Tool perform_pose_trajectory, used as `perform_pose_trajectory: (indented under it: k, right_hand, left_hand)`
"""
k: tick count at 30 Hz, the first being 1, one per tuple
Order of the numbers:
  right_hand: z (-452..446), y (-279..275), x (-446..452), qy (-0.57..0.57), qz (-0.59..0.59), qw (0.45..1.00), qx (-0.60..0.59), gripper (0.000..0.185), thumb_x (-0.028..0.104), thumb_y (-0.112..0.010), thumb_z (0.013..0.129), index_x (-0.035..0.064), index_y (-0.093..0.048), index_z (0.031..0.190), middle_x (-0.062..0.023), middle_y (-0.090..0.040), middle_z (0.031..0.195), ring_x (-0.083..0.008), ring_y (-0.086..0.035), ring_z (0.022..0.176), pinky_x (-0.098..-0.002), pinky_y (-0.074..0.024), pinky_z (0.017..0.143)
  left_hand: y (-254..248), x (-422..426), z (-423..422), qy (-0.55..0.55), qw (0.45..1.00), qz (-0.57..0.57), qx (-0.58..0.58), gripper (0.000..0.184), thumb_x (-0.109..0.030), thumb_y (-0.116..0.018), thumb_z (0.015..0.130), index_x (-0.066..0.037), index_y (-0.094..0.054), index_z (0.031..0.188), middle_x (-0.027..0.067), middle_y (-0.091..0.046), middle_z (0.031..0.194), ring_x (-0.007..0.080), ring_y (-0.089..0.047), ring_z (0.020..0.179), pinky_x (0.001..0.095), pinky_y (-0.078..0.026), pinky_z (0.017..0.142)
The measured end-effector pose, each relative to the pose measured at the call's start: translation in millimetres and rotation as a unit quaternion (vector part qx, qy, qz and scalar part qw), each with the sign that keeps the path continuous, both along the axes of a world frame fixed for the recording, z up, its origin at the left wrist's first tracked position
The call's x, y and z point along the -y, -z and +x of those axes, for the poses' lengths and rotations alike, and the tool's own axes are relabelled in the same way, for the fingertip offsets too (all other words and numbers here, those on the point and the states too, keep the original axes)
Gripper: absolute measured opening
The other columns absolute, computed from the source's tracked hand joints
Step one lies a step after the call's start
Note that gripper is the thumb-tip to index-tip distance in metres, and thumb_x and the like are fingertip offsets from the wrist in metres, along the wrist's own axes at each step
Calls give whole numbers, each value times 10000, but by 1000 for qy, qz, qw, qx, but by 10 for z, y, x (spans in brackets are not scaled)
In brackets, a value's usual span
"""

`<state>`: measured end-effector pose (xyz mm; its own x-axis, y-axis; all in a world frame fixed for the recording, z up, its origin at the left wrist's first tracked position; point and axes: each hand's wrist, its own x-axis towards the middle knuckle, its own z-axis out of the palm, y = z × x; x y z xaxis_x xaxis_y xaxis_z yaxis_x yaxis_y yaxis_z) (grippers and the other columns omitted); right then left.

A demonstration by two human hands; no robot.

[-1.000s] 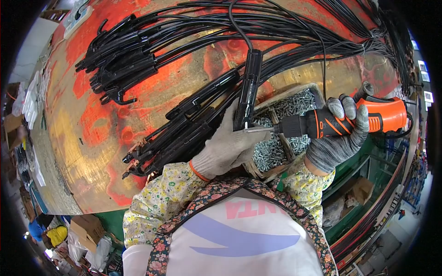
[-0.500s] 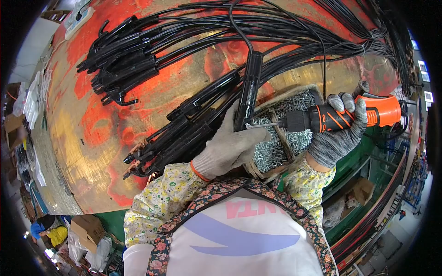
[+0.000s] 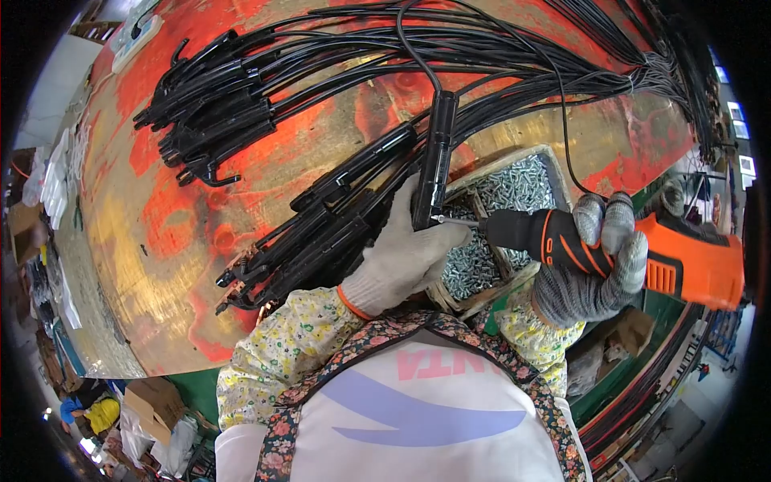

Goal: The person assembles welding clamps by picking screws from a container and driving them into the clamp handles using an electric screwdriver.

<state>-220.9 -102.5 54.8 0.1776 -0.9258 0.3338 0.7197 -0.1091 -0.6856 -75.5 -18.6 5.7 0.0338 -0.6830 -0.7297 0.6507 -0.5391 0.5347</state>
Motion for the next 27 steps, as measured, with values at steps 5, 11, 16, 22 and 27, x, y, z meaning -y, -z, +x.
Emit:
perform_pose_trajectory:
  k: [5,11,16,22,27]
  right_hand:
    - [-60,36,-24,-35,-59,993,-98,256,166,-614,880,50,-530,1093,-22,-462,738,-148,-468,694,-320,-446,671]
    - [130,22,-60,65,-44,992,-103,456,82,-590,852,48,-456,1286,-28,-474,747,-135,-450,648,-312,-424,648]
    - [137,37,-60,19,34,993,-108,448,80,-584,857,49,-440,1280,-27,-476,746,-142,-433,648,-289,-407,636]
    - [69,8,64,-11,-59,984,-170,469,112,-604,859,84,-422,1290,-6,-421,721,-134,-414,663,-282,-390,635]
    - [221,-22,-43,-42,-53,989,-132,465,133,-640,840,43,-435,1248,-6,-403,721,-134,-396,659,-283,-377,632]
  left_hand:
    - [2,-11,-2,35,997,-14,64,838,-143,-712,791,-91,-192,1445,20,-551,793,76,-468,508,242,-376,414]
    - [13,-9,48,47,998,-6,49,838,-171,-724,793,-68,-196,1436,26,-541,810,71,-465,518,232,-359,410]
    - [59,-1,34,34,999,-11,34,841,-178,-743,778,-58,-214,1420,24,-538,784,65,-438,482,231,-335,385]
    - [21,2,60,41,998,3,36,822,-168,-758,763,-41,-243,1391,27,-535,792,66,-436,483,230,-328,388]
    - [93,-22,29,30,999,-36,29,796,-162,-749,742,-42,-267,1364,18,-511,776,78,-438,481,255,-329,390]
